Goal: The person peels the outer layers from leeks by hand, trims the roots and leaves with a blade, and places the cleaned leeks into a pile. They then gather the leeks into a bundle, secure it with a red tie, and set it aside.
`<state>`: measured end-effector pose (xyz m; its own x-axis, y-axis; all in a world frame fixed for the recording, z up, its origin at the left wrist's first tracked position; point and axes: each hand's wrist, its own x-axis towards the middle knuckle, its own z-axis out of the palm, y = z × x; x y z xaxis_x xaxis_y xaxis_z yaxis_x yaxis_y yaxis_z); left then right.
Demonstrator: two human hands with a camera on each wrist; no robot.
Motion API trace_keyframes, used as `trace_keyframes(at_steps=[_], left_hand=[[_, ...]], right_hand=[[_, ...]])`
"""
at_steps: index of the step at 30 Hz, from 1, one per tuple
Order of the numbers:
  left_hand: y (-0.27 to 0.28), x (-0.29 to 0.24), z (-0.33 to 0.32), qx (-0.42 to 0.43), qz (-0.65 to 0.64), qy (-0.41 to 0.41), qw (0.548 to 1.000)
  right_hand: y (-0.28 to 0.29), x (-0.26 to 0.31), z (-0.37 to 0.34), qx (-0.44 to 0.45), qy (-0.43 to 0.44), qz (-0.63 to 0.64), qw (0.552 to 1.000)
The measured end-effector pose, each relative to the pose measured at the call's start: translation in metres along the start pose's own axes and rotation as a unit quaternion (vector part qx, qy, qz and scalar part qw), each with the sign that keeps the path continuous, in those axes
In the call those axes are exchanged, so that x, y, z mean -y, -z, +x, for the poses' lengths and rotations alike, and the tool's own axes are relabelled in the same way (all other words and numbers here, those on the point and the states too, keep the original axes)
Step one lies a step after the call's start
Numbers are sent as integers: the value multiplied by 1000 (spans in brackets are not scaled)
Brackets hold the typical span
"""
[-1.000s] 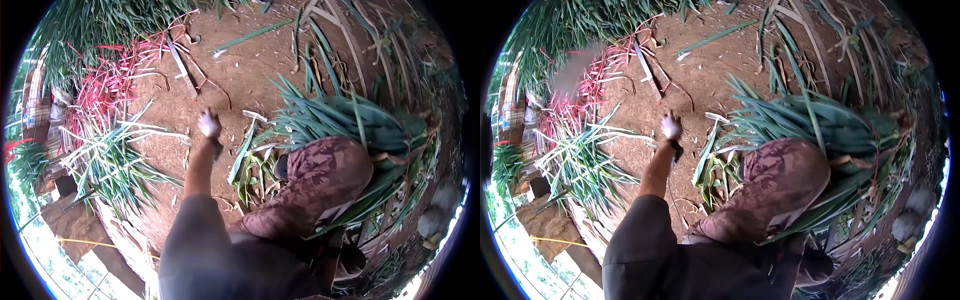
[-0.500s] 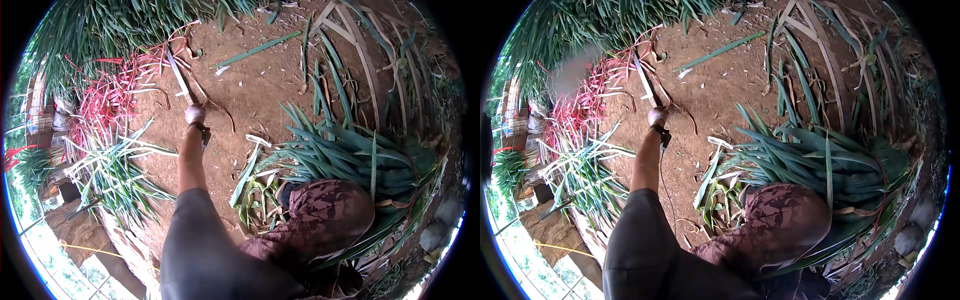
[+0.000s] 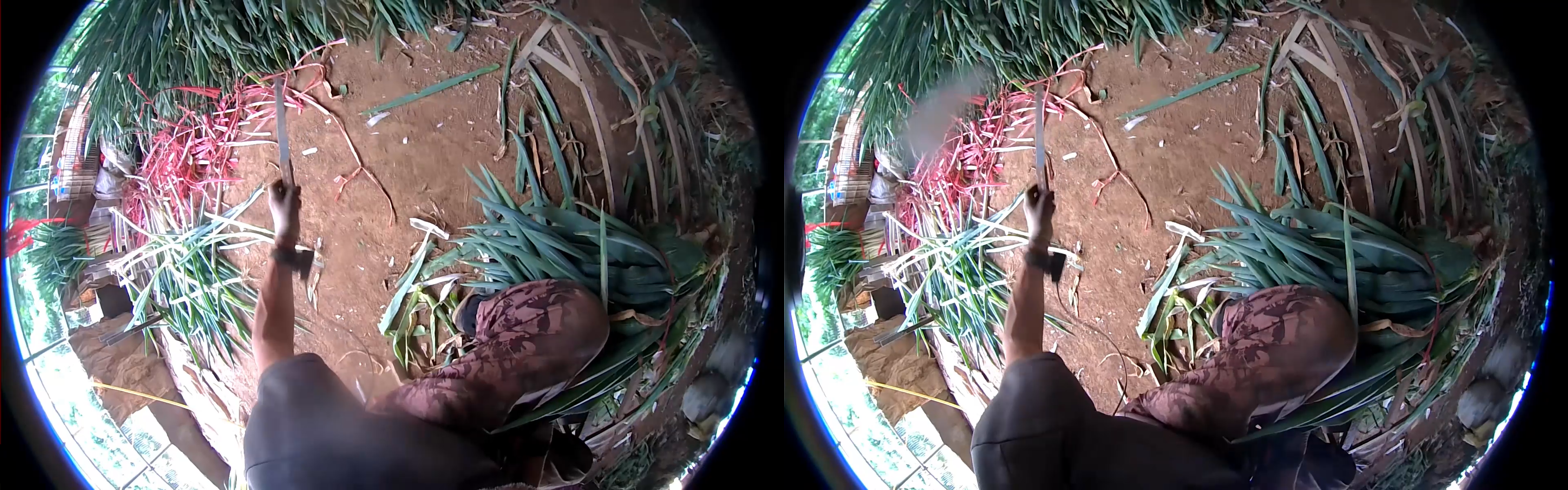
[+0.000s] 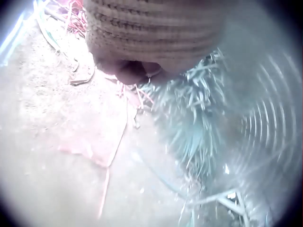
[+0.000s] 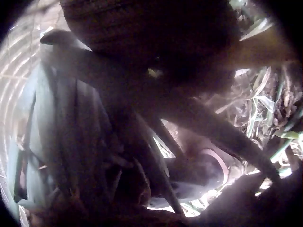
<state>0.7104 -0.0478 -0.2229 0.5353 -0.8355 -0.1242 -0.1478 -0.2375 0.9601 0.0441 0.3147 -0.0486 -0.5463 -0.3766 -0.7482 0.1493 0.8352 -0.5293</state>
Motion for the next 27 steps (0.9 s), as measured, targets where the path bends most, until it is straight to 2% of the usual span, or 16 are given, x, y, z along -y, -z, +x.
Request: trace_keyframes(at_steps=[2,4,6,7,10,13,14,16,17,18,19,22,24,25,26,27], left_hand=[[2,19,-48,-76,251,-131,956],[-8,-9,-98,-54,340,-44,938],[-3,17,-119,-41,331,-134,933],[5,24,-120,35,353,-58,933],[20,14,-114,92,532,3,842],[63,29,-74,11,509,-93,856],[81,38,-44,-28,490,-89,867],[114,43,18,-85,559,-2,825],[134,53,39,-107,525,-134,834],[146,42,57,-89,553,-216,800],[145,43,52,-121,454,-185,863],[83,-60,-55,-120,454,-103,877],[76,-4,-89,-95,432,-290,849],[53,-8,-131,-52,234,-151,959],[38,7,-163,-33,51,-67,996],[21,-7,-208,4,168,-61,984]], right_hand=[[-13,-7,-11,4,-3,7,1000],[-7,-5,-12,6,10,19,1000],[-5,-6,-9,5,26,27,999],[-4,-6,-9,5,32,34,999],[-2,-11,-14,7,47,57,997],[2,-15,-27,10,60,81,995],[3,-17,-31,15,66,88,994],[6,-23,-40,20,80,107,991],[10,-26,-45,25,89,120,988],[14,-28,-52,28,89,140,986],[17,-35,-61,30,85,162,983],[36,-35,-101,13,-22,264,964],[41,-62,-98,-49,-5,255,966],[45,-67,-104,-73,17,238,968],[49,-71,-111,-97,38,218,970],[49,-67,-120,-102,56,226,967]])
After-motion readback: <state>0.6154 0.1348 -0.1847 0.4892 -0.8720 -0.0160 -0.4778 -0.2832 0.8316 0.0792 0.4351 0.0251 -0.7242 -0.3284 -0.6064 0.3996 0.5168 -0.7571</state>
